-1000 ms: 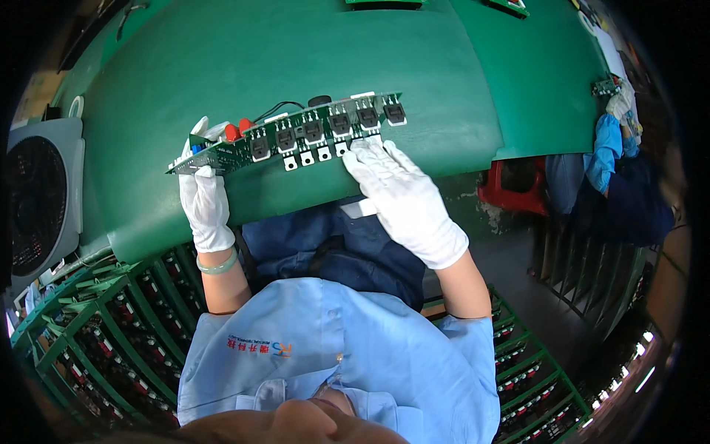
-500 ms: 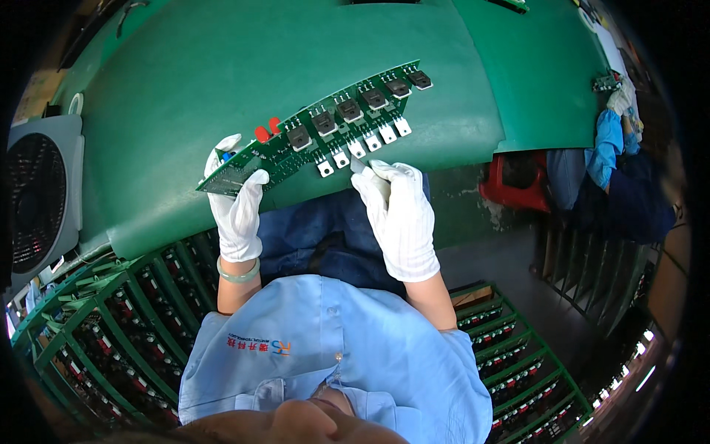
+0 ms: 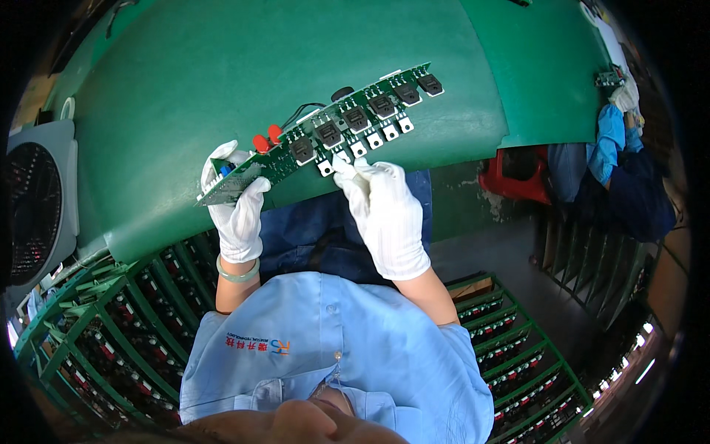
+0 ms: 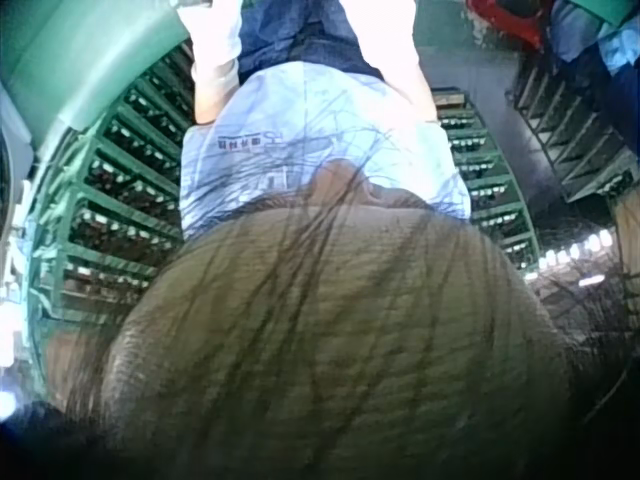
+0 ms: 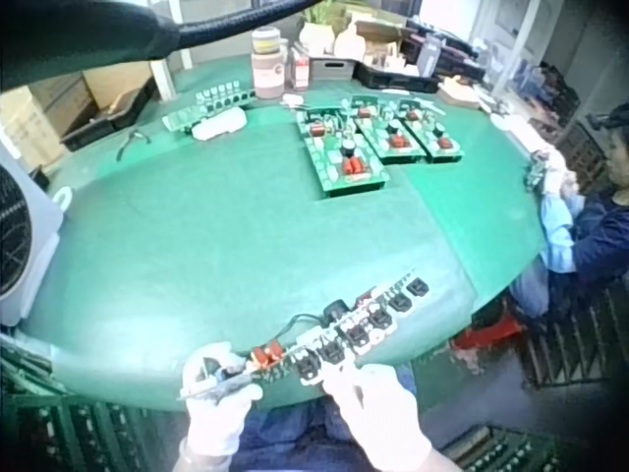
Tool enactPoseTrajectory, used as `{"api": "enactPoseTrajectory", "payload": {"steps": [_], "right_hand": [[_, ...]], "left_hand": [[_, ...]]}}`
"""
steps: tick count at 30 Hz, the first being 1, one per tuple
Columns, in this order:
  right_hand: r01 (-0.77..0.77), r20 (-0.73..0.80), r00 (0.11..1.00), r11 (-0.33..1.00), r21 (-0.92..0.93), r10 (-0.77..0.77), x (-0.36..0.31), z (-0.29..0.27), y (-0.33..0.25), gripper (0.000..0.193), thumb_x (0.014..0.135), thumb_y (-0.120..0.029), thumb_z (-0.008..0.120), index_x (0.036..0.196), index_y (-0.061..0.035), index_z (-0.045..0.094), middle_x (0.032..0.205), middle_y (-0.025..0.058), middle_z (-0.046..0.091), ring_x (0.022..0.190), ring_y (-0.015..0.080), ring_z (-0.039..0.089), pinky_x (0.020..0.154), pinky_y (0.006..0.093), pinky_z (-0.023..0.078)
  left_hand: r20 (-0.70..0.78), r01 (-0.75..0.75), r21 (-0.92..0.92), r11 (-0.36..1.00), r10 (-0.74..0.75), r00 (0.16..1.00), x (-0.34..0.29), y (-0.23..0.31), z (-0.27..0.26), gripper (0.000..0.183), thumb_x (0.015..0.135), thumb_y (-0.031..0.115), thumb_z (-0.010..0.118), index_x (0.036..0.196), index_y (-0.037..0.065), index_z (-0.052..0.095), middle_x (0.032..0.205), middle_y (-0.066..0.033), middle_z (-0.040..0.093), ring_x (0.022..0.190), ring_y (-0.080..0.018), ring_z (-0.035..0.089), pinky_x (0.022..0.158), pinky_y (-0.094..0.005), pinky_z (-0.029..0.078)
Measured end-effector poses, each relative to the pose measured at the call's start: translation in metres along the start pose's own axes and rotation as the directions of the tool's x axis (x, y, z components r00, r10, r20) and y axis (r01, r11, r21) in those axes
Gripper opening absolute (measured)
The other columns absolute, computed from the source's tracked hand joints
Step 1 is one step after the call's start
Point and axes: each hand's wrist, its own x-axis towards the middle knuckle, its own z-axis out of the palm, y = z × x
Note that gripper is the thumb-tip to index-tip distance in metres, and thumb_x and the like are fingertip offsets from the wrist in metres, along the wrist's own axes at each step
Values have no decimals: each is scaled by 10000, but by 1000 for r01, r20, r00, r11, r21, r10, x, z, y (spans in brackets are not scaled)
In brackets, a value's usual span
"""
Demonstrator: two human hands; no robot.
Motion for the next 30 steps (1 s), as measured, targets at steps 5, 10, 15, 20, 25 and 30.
{"api": "enactPoseTrajectory", "payload": {"steps": [5,10,15,20,25,30], "right_hand": [[108,-80,991,994,-34,-111,5,2,2,202,844,-136,687,998,-39,599,959,163,614,823,330,638,636,372,530],[74,-70,994,995,-71,-79,6,4,3,215,838,-152,693,989,-33,596,956,170,612,783,336,640,617,385,531],[258,60,965,966,-17,-256,-2,15,-15,252,801,-222,757,934,-60,616,907,109,607,667,250,638,547,325,523],[302,102,943,943,137,-317,-3,0,-5,206,822,-155,720,1002,-71,667,985,111,671,677,190,651,534,297,516],[-341,-11,927,853,394,375,-7,-17,7,244,888,-75,662,1126,-20,662,1028,131,706,639,78,641,566,219,512],[-48,-254,965,996,71,65,10,-15,14,184,867,-39,680,1043,5,645,977,155,692,787,223,674,684,304,539]], "left_hand": [[45,-12,61,998,9,999,1,0,-4,584,778,-27,736,1280,-23,438,929,-113,611,776,-148,569,751,-288,479],[34,2,52,999,-4,999,0,2,-3,566,781,-39,719,1271,-43,436,915,-117,619,759,-148,569,740,-292,477],[61,6,68,998,-10,998,1,0,-5,552,786,-43,709,1268,-44,440,909,-118,619,750,-143,565,718,-286,472],[16,77,-41,996,-76,997,0,9,0,542,795,-9,731,1261,-38,455,916,-113,622,764,-138,571,713,-274,472],[-7,-33,-22,999,33,999,-4,2,-18,560,843,135,746,1289,-38,454,967,-106,602,828,-151,592,780,-288,483],[-45,75,12,997,-74,996,-5,9,-23,579,821,110,733,1307,-14,443,954,-89,584,848,-159,582,808,-306,470]]}}
